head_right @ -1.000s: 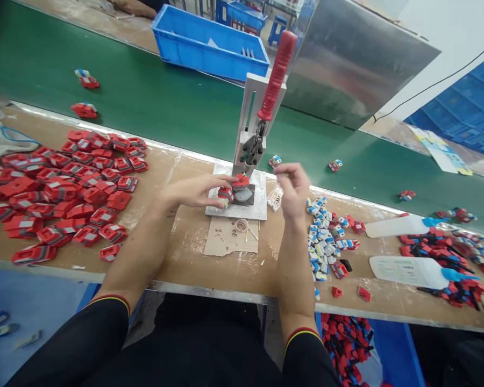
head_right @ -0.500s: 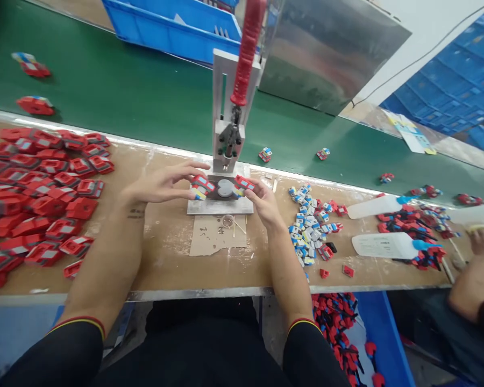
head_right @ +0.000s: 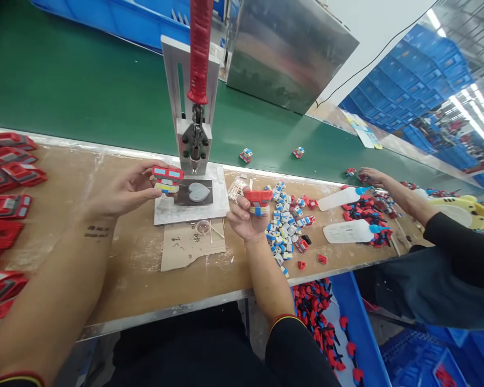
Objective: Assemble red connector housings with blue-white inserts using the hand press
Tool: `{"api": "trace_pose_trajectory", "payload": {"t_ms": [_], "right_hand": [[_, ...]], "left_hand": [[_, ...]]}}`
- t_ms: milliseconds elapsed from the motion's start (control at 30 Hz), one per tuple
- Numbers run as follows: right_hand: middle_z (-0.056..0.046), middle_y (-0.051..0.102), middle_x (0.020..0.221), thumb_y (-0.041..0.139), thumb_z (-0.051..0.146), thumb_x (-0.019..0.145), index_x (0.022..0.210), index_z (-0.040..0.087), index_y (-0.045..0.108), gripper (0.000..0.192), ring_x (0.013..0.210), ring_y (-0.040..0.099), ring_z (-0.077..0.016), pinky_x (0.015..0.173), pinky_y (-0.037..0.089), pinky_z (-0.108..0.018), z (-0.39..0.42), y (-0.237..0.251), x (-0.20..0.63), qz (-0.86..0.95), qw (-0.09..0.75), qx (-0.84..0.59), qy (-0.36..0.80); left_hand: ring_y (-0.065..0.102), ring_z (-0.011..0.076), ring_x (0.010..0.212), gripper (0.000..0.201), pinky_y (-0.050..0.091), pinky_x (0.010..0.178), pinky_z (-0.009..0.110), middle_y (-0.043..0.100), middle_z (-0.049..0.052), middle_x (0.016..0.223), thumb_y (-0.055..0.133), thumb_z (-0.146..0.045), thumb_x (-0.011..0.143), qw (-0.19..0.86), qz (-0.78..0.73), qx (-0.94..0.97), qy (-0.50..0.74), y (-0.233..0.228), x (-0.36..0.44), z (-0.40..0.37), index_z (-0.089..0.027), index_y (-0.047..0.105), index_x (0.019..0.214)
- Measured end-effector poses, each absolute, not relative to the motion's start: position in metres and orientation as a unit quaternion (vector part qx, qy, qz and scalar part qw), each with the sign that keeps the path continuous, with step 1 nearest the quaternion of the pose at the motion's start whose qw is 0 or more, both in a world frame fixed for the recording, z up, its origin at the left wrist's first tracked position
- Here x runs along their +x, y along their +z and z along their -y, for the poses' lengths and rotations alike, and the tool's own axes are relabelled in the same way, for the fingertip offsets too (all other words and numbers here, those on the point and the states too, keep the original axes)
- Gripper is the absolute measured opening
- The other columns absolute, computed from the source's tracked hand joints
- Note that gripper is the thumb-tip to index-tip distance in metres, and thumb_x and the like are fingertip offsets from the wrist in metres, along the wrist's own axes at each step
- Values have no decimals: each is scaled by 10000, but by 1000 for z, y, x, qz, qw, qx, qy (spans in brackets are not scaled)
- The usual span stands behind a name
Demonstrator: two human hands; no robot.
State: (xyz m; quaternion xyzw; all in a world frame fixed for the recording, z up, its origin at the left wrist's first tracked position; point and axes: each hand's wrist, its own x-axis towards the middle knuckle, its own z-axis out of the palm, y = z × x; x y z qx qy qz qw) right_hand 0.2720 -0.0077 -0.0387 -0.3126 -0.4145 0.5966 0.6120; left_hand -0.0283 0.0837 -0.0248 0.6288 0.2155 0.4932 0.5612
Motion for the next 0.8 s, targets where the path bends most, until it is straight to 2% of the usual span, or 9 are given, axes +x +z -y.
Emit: {"api": "trace_pose_trajectory", "payload": {"t_ms": [67, 167, 233, 300, 400, 500, 600, 700, 800], "right_hand": [[27, 542, 747, 644, 704, 831, 1166, 333, 699, 502, 500, 220, -121, 443, 247, -292, 5, -41, 279, 412, 622, -312, 588], [-41, 694, 973, 637, 679, 837, 1269, 345, 662, 547, 579, 444, -144, 466, 342, -293, -16, -38, 295, 445, 605, -374, 544], [-75, 717, 1156, 611, 607, 882, 1346, 353, 605, 529, 745, 606, -184, 557, 459, -315, -47, -31, 305, 492, 574, -447, 479], [-91, 700, 1273, 583, 473, 920, 1418, 342, 537, 517, 906, 678, -217, 690, 543, -360, -89, -26, 310, 566, 516, -524, 374], [-144, 701, 1306, 514, 278, 946, 1371, 236, 581, 432, 1058, 679, -265, 902, 555, -445, -154, -22, 304, 703, 321, -606, 187], [-180, 751, 1191, 556, 163, 896, 1093, 172, 708, 249, 1124, 646, -329, 1084, 450, -537, -200, -24, 286, 756, 225, -599, 137], [-192, 770, 1115, 590, 125, 857, 1015, 156, 726, 211, 1117, 635, -357, 1099, 423, -557, -219, -28, 271, 778, 194, -581, 140], [-205, 735, 1238, 605, 142, 854, 1189, 145, 699, 348, 1179, 613, -368, 1079, 460, -549, -220, -27, 275, 787, 184, -574, 130], [-213, 636, 1387, 550, 241, 940, 1347, 162, 619, 420, 1244, 595, -357, 1041, 511, -552, -210, -11, 293, 762, 281, -576, 94]], "left_hand": [[789, 269, 939, 567, 714, 784, 406, 785, 111, 1103, 940, -482, 736, 547, -212, 632, 507, -28, -25, -86, -249, 734, 1209], [787, 244, 906, 539, 702, 749, 374, 786, 103, 1131, 940, -443, 741, 545, -219, 615, 526, -36, -20, -89, -254, 722, 1197], [781, 234, 910, 531, 693, 757, 365, 788, 93, 1129, 955, -412, 721, 561, -231, 588, 535, -41, -17, -91, -250, 715, 1166], [773, 219, 892, 530, 686, 768, 366, 790, 77, 1100, 963, -399, 704, 577, -244, 562, 541, -45, -13, -93, -246, 699, 1137], [755, 181, 831, 494, 673, 757, 344, 784, 54, 1046, 943, -368, 721, 573, -270, 550, 544, -51, -8, -95, -243, 674, 1116], [759, 187, 889, 455, 665, 771, 332, 782, 67, 1083, 905, -320, 741, 531, -299, 572, 549, -55, -2, -97, -235, 668, 1120], [774, 212, 989, 527, 662, 848, 362, 784, 98, 1166, 859, -284, 764, 506, -309, 590, 548, -58, 4, -97, -239, 644, 1243], [787, 231, 1002, 577, 654, 898, 400, 794, 119, 1151, 828, -272, 786, 489, -325, 600, 543, -62, 10, -95, -215, 617, 1319], [782, 243, 1037, 525, 631, 966, 436, 786, 137, 1189, 812, -257, 806, 452, -349, 615, 543, -64, 15, -91, -189, 638, 1297]]}}
